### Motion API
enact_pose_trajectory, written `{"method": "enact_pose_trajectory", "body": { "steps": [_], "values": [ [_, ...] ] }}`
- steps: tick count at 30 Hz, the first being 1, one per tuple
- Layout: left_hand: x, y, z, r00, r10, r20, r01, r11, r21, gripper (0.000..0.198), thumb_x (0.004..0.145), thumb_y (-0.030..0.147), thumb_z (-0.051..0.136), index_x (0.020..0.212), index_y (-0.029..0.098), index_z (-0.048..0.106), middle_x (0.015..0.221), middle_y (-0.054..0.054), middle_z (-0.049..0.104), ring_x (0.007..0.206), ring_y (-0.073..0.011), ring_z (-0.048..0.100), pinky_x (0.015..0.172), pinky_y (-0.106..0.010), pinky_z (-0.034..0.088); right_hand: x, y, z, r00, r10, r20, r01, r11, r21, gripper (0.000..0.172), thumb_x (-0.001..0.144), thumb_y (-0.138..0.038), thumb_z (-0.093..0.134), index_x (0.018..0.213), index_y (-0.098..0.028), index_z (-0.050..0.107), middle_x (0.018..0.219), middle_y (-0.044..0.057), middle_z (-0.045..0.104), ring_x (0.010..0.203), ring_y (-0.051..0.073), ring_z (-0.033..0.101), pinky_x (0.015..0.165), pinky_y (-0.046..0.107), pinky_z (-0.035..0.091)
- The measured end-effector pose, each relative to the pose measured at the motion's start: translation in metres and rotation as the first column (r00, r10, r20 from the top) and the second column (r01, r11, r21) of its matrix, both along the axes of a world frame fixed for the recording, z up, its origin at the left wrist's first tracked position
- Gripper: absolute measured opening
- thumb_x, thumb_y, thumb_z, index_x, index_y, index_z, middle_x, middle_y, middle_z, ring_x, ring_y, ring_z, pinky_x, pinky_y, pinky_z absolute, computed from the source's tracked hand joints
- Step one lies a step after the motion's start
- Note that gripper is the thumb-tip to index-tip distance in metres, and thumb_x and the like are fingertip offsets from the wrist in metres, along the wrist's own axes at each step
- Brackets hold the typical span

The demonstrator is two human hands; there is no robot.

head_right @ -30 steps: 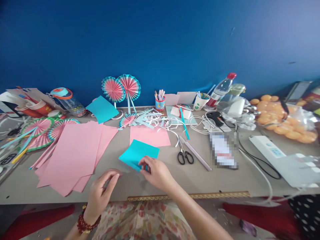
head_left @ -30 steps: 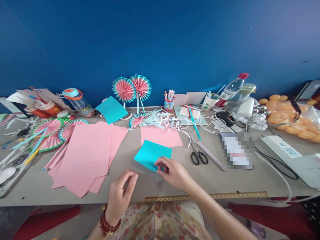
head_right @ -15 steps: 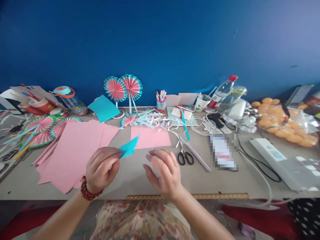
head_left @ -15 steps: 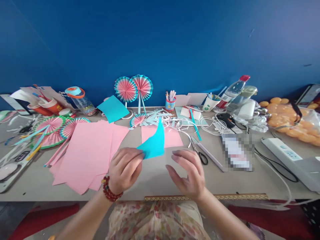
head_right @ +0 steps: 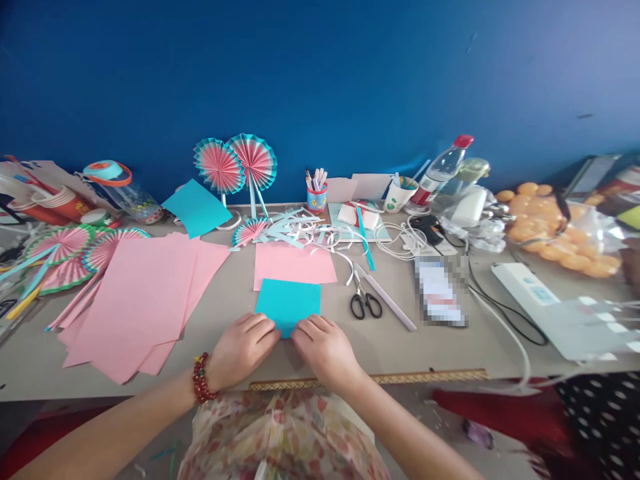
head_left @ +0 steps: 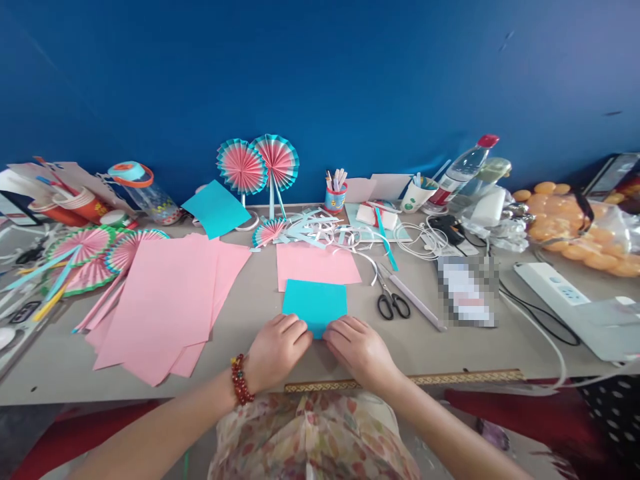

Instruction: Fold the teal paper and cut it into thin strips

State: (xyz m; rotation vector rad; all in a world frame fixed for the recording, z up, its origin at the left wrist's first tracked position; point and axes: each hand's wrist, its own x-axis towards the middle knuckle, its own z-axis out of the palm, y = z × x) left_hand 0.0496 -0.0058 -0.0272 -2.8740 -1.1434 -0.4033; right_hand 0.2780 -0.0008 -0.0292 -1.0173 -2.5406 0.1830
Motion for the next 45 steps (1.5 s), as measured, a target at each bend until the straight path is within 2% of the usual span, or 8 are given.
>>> {"method": "enact_pose_trajectory", "body": {
  "steps": [4, 8, 14, 17, 21, 25, 34, 45],
  "values": [
    [-0.018, 0.0, -0.001, 0.985, 0.095, 0.144, -0.071, 0.984, -0.163, 0.022, 0.103, 0.024, 0.046, 0.092, 0.019, 0.065, 0.09, -0.004, 0.063, 0.086, -0.0189, 0.057, 0.078, -0.033, 0.046, 0.006, 0.007, -0.006, 0.999, -0.01, -0.048, 0.006, 0.997, -0.082, 0.023, 0.102, -0.025, 0.046, 0.092, -0.019, 0.065, 0.089, 0.005, 0.068, 0.085, 0.018, 0.059, 0.079, 0.031, 0.046],
    [-0.033, 0.001, -0.002, 0.935, 0.211, 0.284, -0.122, 0.946, -0.3, 0.022, 0.103, 0.027, 0.047, 0.093, 0.021, 0.066, 0.092, -0.003, 0.066, 0.088, -0.0165, 0.06, 0.079, -0.029, 0.046, 0.006, 0.014, -0.001, 0.998, -0.001, -0.057, -0.008, 0.987, -0.161, 0.02, 0.101, -0.025, 0.048, 0.091, -0.019, 0.064, 0.089, 0.005, 0.067, 0.086, 0.019, 0.058, 0.078, 0.031, 0.044],
    [-0.028, 0.002, -0.001, 0.899, 0.329, 0.291, -0.171, 0.872, -0.458, 0.015, 0.099, 0.027, 0.055, 0.09, 0.023, 0.066, 0.091, 0.0, 0.07, 0.088, -0.017, 0.064, 0.082, -0.029, 0.045, -0.015, 0.022, 0.01, 0.982, 0.016, 0.186, 0.016, 0.986, -0.168, 0.013, 0.098, -0.027, 0.056, 0.092, -0.019, 0.065, 0.091, 0.006, 0.067, 0.085, 0.021, 0.058, 0.074, 0.031, 0.04],
    [-0.026, 0.006, 0.004, 0.891, 0.366, 0.268, -0.192, 0.839, -0.509, 0.01, 0.097, 0.024, 0.057, 0.091, 0.023, 0.066, 0.092, 0.0, 0.072, 0.088, -0.0173, 0.065, 0.082, -0.029, 0.045, -0.022, 0.033, 0.013, 0.975, 0.044, 0.216, 0.011, 0.969, -0.246, 0.017, 0.099, -0.03, 0.056, 0.09, -0.019, 0.064, 0.09, 0.005, 0.068, 0.086, 0.02, 0.059, 0.071, 0.029, 0.038],
    [-0.031, 0.016, 0.012, 0.899, 0.375, 0.227, -0.177, 0.784, -0.595, 0.012, 0.096, 0.026, 0.058, 0.087, 0.021, 0.065, 0.087, 0.001, 0.068, 0.079, -0.0149, 0.063, 0.073, -0.025, 0.044, -0.023, 0.05, 0.019, 0.978, 0.071, 0.196, 0.015, 0.915, -0.404, 0.018, 0.098, -0.034, 0.058, 0.089, -0.02, 0.064, 0.09, 0.002, 0.069, 0.082, 0.017, 0.06, 0.066, 0.027, 0.034],
    [-0.038, 0.028, 0.012, 0.915, 0.342, 0.214, -0.136, 0.76, -0.636, 0.013, 0.094, 0.028, 0.06, 0.085, 0.02, 0.065, 0.091, 0.001, 0.063, 0.075, -0.0127, 0.061, 0.069, -0.024, 0.043, -0.023, 0.058, 0.022, 0.985, 0.124, 0.122, -0.049, 0.871, -0.488, 0.012, 0.097, -0.029, 0.06, 0.089, -0.02, 0.063, 0.091, 0.001, 0.07, 0.082, 0.016, 0.06, 0.068, 0.025, 0.034],
    [-0.035, 0.03, 0.019, 0.964, 0.243, 0.109, -0.127, 0.779, -0.615, 0.013, 0.093, 0.025, 0.059, 0.082, 0.019, 0.063, 0.087, 0.001, 0.061, 0.071, -0.0129, 0.056, 0.064, -0.025, 0.037, -0.023, 0.055, 0.019, 0.99, 0.109, 0.094, -0.049, 0.869, -0.493, 0.014, 0.096, -0.029, 0.06, 0.086, -0.02, 0.063, 0.088, 0.001, 0.067, 0.081, 0.016, 0.058, 0.069, 0.025, 0.034],
    [-0.034, 0.031, 0.018, 0.974, 0.222, 0.044, -0.151, 0.784, -0.603, 0.013, 0.093, 0.026, 0.061, 0.083, 0.019, 0.06, 0.088, 0.0, 0.059, 0.072, -0.0137, 0.056, 0.064, -0.025, 0.036, -0.023, 0.056, 0.016, 0.987, 0.092, 0.133, -0.014, 0.869, -0.494, 0.01, 0.091, -0.028, 0.065, 0.085, -0.02, 0.063, 0.088, 0.001, 0.066, 0.08, 0.015, 0.057, 0.066, 0.025, 0.031]
  ]
}}
